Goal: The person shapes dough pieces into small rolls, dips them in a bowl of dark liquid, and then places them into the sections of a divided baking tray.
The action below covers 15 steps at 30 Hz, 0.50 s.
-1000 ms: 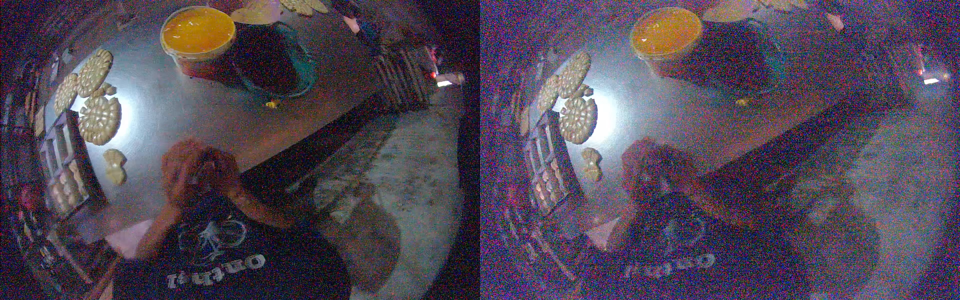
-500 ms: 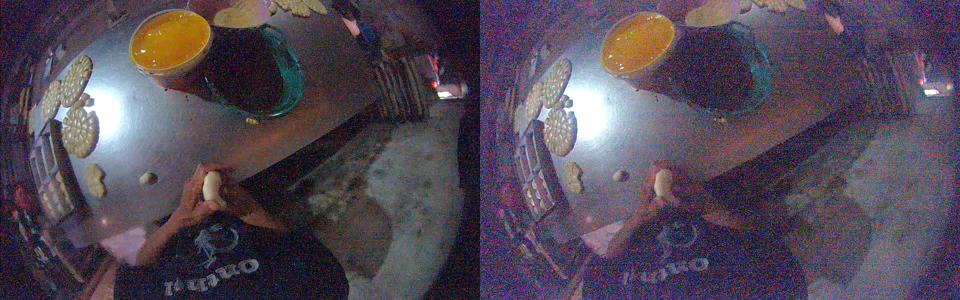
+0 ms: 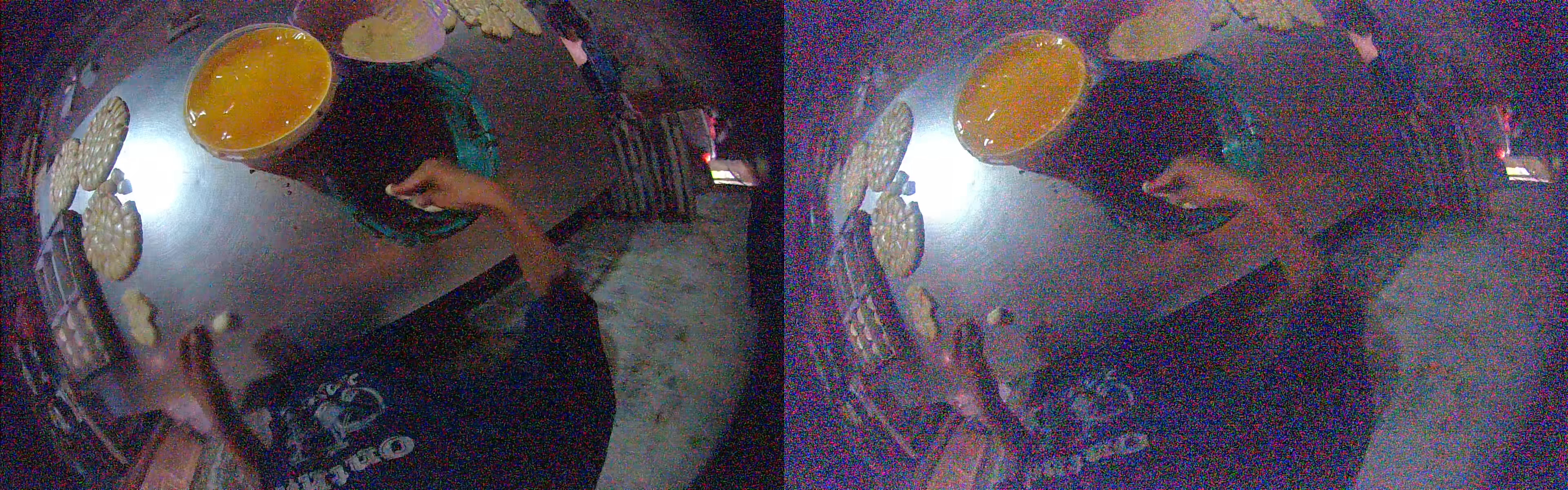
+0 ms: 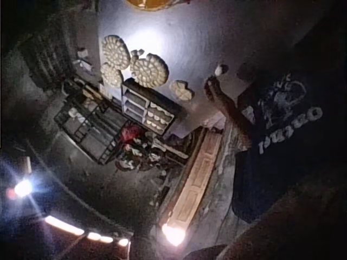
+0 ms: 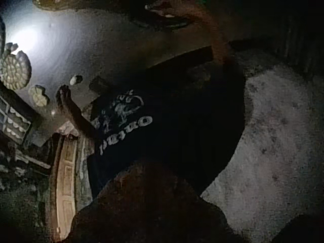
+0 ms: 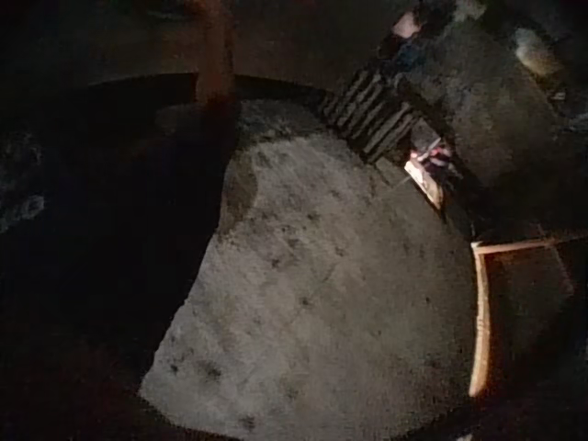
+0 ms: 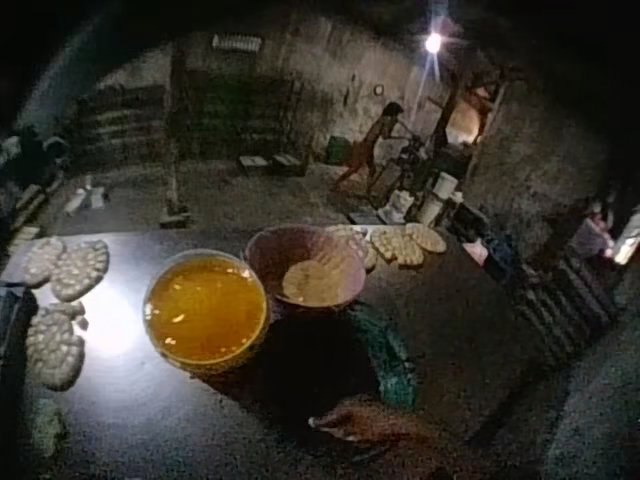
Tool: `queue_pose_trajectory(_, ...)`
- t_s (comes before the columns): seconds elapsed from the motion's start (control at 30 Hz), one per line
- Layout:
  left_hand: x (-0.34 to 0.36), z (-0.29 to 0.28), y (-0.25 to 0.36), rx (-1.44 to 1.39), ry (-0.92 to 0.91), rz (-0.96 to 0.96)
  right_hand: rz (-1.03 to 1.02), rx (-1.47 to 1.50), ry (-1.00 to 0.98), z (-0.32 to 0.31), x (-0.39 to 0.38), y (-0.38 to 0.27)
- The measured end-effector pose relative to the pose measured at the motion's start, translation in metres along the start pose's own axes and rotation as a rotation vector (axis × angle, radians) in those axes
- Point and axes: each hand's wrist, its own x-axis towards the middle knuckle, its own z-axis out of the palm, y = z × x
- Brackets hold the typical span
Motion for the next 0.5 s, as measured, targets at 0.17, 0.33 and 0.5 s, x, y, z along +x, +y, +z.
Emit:
queue_pose_trajectory(0.17,0.004,0.007,-0.015,-0.041,0.018,0.038,-0.1,-0.288,-0.117,0.019,0.051,0.03)
queue_pose_trajectory(0.33,-0.003,0.026,-0.004,-0.067,-0.02,-0.005,-0.3,-0.211,-0.149,0.023,0.054,0.045)
queue_pose_trajectory(0.5,-0.006,0.039,0.003,-0.103,-0.041,-0.056,-0.025,-0.123,-0.219,0.012,0.035,0.006)
